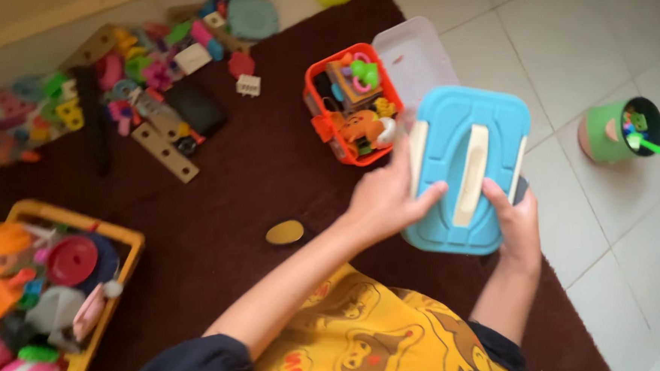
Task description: The person sorts various small toys and blocks from the floor into multiple plastic storage containers. They handle items one by one, placing them into orange, blue, and yellow bins, and close the containers after filling them.
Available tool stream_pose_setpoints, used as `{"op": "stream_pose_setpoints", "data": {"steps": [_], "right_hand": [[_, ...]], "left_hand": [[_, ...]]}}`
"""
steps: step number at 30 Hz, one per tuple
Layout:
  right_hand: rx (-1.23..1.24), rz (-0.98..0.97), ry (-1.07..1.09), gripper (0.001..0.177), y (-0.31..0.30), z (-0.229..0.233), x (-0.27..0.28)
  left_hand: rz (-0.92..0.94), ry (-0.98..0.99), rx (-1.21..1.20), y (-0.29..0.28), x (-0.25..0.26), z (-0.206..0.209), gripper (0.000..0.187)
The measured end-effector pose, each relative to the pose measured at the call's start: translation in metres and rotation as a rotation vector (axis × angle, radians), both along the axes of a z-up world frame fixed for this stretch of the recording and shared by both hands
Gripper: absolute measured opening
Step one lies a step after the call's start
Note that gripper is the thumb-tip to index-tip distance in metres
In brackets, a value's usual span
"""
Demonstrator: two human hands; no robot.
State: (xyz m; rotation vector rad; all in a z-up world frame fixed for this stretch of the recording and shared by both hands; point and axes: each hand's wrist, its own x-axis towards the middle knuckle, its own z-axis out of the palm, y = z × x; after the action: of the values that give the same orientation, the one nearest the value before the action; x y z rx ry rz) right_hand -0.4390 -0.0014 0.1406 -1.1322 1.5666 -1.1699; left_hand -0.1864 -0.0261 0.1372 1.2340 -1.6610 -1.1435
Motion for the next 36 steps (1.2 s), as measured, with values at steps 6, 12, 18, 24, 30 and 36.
{"op": "stream_pose_setpoints", "data": {"steps": [6,12,18,24,30,36], "right_hand": [[0.154,-0.152,-0.026,0.053,0.037,-0.050,-0.086],[0.232,-0.164,-0.052,0.060,0.044,-0.122,-0.117],[0.303,-0.096,0.004,0.063,0.039,-0.164,-0.131],[0.656,-0.058,0.304,0.073,0.017,-0.135,-0.144],[0.467,0.048,0.957,0.086,-0.022,-0.045,-0.098],[-0.002,0.616,0.815,0.063,-0.090,0.064,0.098]], "left_hand": [[-0.307,-0.167,0.094,-0.002,-0.082,-0.071,0.114],[-0.457,-0.158,0.293,-0.003,-0.115,-0.146,0.127],[-0.473,0.008,0.300,0.010,-0.103,-0.193,0.128],[-0.518,-0.163,0.182,0.013,-0.036,-0.148,0.097],[-0.439,-0.772,0.361,0.016,0.167,-0.051,0.045],[0.199,-0.872,0.254,0.126,0.404,-0.018,0.039]]}}
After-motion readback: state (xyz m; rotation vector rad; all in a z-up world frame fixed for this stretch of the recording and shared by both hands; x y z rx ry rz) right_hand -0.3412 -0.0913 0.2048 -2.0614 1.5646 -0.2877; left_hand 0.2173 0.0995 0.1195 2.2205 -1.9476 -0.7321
